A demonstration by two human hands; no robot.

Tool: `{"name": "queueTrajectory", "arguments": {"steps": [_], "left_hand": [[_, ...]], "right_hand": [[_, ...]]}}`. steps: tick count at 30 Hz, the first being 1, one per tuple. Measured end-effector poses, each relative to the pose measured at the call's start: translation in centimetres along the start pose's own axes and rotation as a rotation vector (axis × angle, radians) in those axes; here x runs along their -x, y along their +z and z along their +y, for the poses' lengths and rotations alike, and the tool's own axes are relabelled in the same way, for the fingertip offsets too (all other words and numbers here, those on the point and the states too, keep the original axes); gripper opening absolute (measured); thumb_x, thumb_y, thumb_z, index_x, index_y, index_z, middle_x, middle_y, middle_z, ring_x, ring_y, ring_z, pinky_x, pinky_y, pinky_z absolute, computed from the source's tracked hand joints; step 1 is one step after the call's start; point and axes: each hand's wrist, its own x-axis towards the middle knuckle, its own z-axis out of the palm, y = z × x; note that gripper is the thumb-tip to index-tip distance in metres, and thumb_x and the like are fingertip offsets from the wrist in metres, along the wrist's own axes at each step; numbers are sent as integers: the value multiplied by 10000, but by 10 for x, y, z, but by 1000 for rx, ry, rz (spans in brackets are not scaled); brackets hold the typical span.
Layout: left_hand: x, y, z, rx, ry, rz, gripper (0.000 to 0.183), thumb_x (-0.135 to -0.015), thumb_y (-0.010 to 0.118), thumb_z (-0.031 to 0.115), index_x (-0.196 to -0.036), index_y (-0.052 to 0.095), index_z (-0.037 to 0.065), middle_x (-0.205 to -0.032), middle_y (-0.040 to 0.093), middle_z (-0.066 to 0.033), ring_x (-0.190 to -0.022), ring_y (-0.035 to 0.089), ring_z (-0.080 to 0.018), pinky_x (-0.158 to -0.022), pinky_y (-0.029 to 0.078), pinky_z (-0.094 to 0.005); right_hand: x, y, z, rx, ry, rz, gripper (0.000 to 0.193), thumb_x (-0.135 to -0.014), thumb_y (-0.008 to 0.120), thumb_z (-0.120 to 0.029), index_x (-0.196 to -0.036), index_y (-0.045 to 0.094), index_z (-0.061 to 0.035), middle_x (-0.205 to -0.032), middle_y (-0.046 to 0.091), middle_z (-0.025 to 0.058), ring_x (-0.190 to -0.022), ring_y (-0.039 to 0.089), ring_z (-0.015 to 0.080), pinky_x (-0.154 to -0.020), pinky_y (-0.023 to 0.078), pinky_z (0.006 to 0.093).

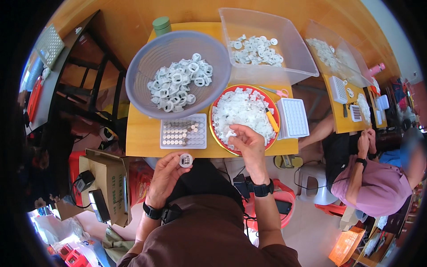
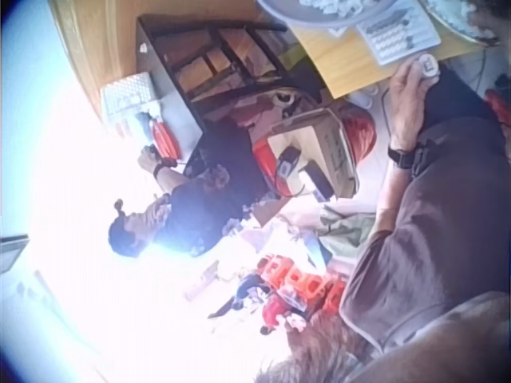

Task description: Assembling small white plastic components and placing them into a grid-like tray.

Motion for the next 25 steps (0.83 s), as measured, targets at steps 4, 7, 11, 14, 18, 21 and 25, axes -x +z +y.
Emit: {"name": "queueTrajectory", "arguments": {"steps": [4, 7, 11, 14, 18, 21, 25], "left_hand": [[-2, 4, 1, 10, -29, -15, 266, -917, 512, 170, -1087, 571, -25, -998, 620, -116, -862, 620, -179, -761, 518, -273], [-3, 5, 2, 14, -42, -43, 260, -919, 509, 164, -1092, 572, -20, -992, 619, -103, -861, 614, -163, -763, 517, -269], [1, 7, 6, -13, -43, -46, 255, -920, 507, 158, -1093, 573, -17, -979, 619, -89, -851, 607, -145, -759, 514, -261], [2, 6, 8, -15, -52, -55, 260, -911, 534, 179, -1092, 588, -1, -952, 626, -58, -825, 590, -100, -741, 491, -225], [3, 4, 8, -35, -70, -49, 262, -909, 539, 183, -1089, 589, 0, -938, 626, -49, -795, 582, -87, -712, 488, -216], [2, 2, 6, -41, -83, -57, 263, -907, 542, 184, -1088, 589, -1, -933, 626, -46, -789, 581, -84, -703, 488, -214], [2, 2, 4, -33, -88, -73, 266, -905, 545, 186, -1092, 588, 2, -937, 625, -45, -788, 582, -84, -702, 489, -214]], "right_hand": [[16, 25, -12, 67, 20, -113, 156, -761, 619, 61, -906, 632, 6, -828, 585, 21, -642, 517, 45, -546, 395, 181], [28, 46, -17, 78, -46, -253, 164, -770, 603, 77, -916, 630, 8, -823, 542, 20, -680, 518, 66, -564, 405, 196], [34, 64, -21, 375, -303, -355, 182, -773, 610, 54, -931, 641, -30, -799, 535, 45, -652, 531, 112, -569, 422, 224], [35, 67, -23, 512, -356, -396, 182, -764, 615, 56, -926, 640, -25, -791, 541, 55, -640, 536, 130, -571, 428, 239], [35, 66, -26, 556, -362, -427, 184, -745, 640, 56, -912, 654, -21, -806, 587, 64, -653, 560, 130, -576, 446, 237], [34, 65, -28, 555, -406, -444, 174, -742, 646, 53, -902, 651, -16, -805, 589, 67, -653, 564, 138, -575, 447, 239], [34, 65, -28, 586, -425, -466, 168, -746, 645, 47, -899, 654, -22, -809, 593, 75, -660, 569, 165, -581, 451, 253]]}}
